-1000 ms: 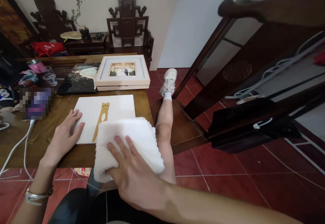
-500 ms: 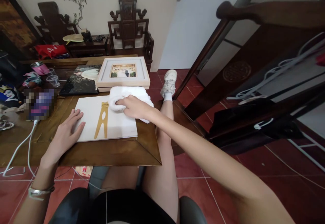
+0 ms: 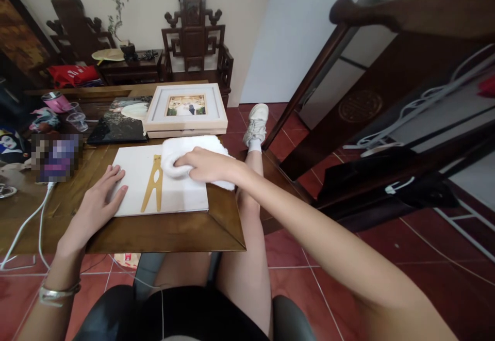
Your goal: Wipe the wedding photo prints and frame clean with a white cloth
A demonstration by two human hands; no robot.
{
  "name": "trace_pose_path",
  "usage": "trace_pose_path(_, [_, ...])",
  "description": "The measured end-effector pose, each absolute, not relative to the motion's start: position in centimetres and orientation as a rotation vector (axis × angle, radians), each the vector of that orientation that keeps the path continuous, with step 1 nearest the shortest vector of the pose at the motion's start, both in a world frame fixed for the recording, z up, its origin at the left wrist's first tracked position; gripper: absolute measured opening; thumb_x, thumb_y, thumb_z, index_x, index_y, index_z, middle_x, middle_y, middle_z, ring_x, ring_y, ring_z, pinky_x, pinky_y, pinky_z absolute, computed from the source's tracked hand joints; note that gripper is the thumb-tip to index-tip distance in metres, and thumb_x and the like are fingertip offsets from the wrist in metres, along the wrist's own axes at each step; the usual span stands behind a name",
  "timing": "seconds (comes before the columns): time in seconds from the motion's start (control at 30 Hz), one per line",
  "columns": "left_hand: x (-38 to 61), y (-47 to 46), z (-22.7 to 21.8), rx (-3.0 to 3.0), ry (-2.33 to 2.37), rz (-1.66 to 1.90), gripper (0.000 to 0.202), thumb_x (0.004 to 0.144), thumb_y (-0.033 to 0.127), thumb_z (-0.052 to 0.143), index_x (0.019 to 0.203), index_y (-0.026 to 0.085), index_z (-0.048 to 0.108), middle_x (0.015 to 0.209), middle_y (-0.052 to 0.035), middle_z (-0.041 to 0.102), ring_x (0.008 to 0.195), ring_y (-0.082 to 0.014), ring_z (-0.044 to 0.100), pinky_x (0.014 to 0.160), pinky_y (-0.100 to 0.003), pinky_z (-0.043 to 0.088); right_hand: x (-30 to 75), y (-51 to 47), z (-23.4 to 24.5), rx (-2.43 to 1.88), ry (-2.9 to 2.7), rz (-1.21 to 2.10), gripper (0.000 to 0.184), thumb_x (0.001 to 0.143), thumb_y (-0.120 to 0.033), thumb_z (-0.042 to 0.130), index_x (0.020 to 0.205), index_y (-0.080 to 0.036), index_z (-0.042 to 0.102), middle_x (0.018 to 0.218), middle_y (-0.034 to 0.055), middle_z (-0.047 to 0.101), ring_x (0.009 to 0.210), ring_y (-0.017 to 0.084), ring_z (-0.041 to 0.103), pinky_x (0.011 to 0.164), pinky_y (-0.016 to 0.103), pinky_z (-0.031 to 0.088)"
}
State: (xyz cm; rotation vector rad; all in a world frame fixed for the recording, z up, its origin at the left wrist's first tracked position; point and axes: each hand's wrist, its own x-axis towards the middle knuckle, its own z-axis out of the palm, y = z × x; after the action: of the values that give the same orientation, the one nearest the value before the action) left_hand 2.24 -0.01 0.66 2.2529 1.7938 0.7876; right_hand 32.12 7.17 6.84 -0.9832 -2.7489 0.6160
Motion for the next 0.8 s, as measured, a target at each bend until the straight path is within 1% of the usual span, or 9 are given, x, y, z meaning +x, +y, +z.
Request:
trace_pose_path(0.1, [2.2, 0.0, 0.6, 2.253, 1.798, 0.799, 0.052, 0.093, 0.044, 0.043, 0.127, 0.008, 0.057, 0.146, -0.0176, 0.048, 0.143, -0.0277, 0.033, 0.117, -0.047, 0.029, 32.1, 9.4, 6.0, -0.996, -2.780, 0.562, 0.049, 0.066, 0.000, 0.041, 0.107, -0.016, 0.064, 0.089, 0.0043, 0.069, 0.080, 0.021, 0.057, 0.073, 0.031, 0.038])
trace_pose_path(0.2, [2.3, 0.0, 0.4, 2.248, 1.823, 0.820, 0.051, 0.092, 0.045, 0.044, 0.125, 0.008, 0.059, 0.144, -0.0179, 0.050, 0.141, -0.0280, 0.036, 0.117, -0.047, 0.030, 32.2, 9.1, 6.1, -1.062, -2.789, 0.516, 0.050, 0.067, 0.000, 0.042, 0.109, -0.015, 0.064, 0.085, 0.0051, 0.068, 0.080, 0.022, 0.057, 0.072, 0.031, 0.039])
trace_pose_path(0.33, [2.3, 0.1, 0.2, 2.231, 1.847, 0.831, 0.050, 0.092, 0.045, 0.045, 0.125, 0.010, 0.059, 0.143, -0.0167, 0.051, 0.141, -0.0273, 0.036, 0.116, -0.048, 0.030, 32.0, 4.4, 7.7, -1.077, -2.888, 0.640, 0.044, 0.066, 0.000, 0.043, 0.099, -0.017, 0.067, 0.074, 0.0041, 0.064, 0.073, 0.022, 0.058, 0.067, 0.030, 0.040])
trace_pose_path(0.37, [2.3, 0.1, 0.2, 2.229, 1.848, 0.835, 0.051, 0.092, 0.045, 0.045, 0.125, 0.010, 0.059, 0.143, -0.0167, 0.051, 0.141, -0.0272, 0.036, 0.116, -0.048, 0.030, 31.9, 2.8, 8.2, -1.069, -2.914, 0.689, 0.042, 0.066, 0.000, 0.044, 0.096, -0.017, 0.067, 0.074, 0.0046, 0.064, 0.075, 0.022, 0.059, 0.066, 0.030, 0.041])
trace_pose_path(0.47, [2.3, 0.1, 0.1, 2.223, 1.846, 0.834, 0.052, 0.092, 0.045, 0.045, 0.125, 0.009, 0.059, 0.144, -0.0176, 0.050, 0.142, -0.0276, 0.035, 0.117, -0.048, 0.029, 31.6, -1.0, 9.2, -1.034, -2.927, 0.774, 0.036, 0.064, 0.000, 0.046, 0.087, -0.019, 0.067, 0.087, 0.0075, 0.067, 0.082, 0.023, 0.061, 0.068, 0.030, 0.043])
trace_pose_path(0.53, [2.2, 0.1, 0.1, 2.223, 1.834, 0.831, 0.053, 0.092, 0.045, 0.045, 0.126, 0.007, 0.058, 0.144, -0.0185, 0.049, 0.142, -0.0278, 0.035, 0.117, -0.047, 0.029, 31.5, -1.6, 9.2, -1.012, -2.919, 0.798, 0.035, 0.064, 0.001, 0.046, 0.085, -0.019, 0.067, 0.088, 0.0076, 0.067, 0.080, 0.022, 0.061, 0.068, 0.030, 0.043])
trace_pose_path(0.67, [2.1, 0.2, 0.1, 2.237, 1.807, 0.812, 0.054, 0.092, 0.046, 0.043, 0.128, 0.008, 0.057, 0.146, -0.0180, 0.048, 0.143, -0.0276, 0.033, 0.117, -0.047, 0.029, 32.0, 2.7, 7.5, -1.052, -2.838, 0.664, 0.045, 0.067, -0.001, 0.044, 0.103, -0.016, 0.067, 0.077, 0.0048, 0.067, 0.076, 0.021, 0.060, 0.068, 0.030, 0.042])
trace_pose_path(0.73, [2.0, 0.2, 0.1, 2.244, 1.802, 0.800, 0.053, 0.092, 0.046, 0.043, 0.128, 0.010, 0.056, 0.146, -0.0170, 0.047, 0.143, -0.0273, 0.033, 0.117, -0.048, 0.029, 32.2, 6.0, 6.2, -1.062, -2.783, 0.550, 0.050, 0.067, -0.001, 0.042, 0.109, -0.015, 0.065, 0.084, 0.0055, 0.069, 0.078, 0.021, 0.060, 0.072, 0.032, 0.043])
trace_pose_path(0.8, [2.0, 0.2, 0.1, 2.247, 1.799, 0.795, 0.052, 0.092, 0.046, 0.043, 0.128, 0.011, 0.056, 0.146, -0.0161, 0.047, 0.143, -0.0272, 0.033, 0.117, -0.049, 0.029, 32.2, 8.6, 5.0, -1.100, -2.741, 0.455, 0.050, 0.069, -0.001, 0.042, 0.112, -0.013, 0.065, 0.096, 0.0086, 0.070, 0.088, 0.023, 0.062, 0.079, 0.035, 0.045])
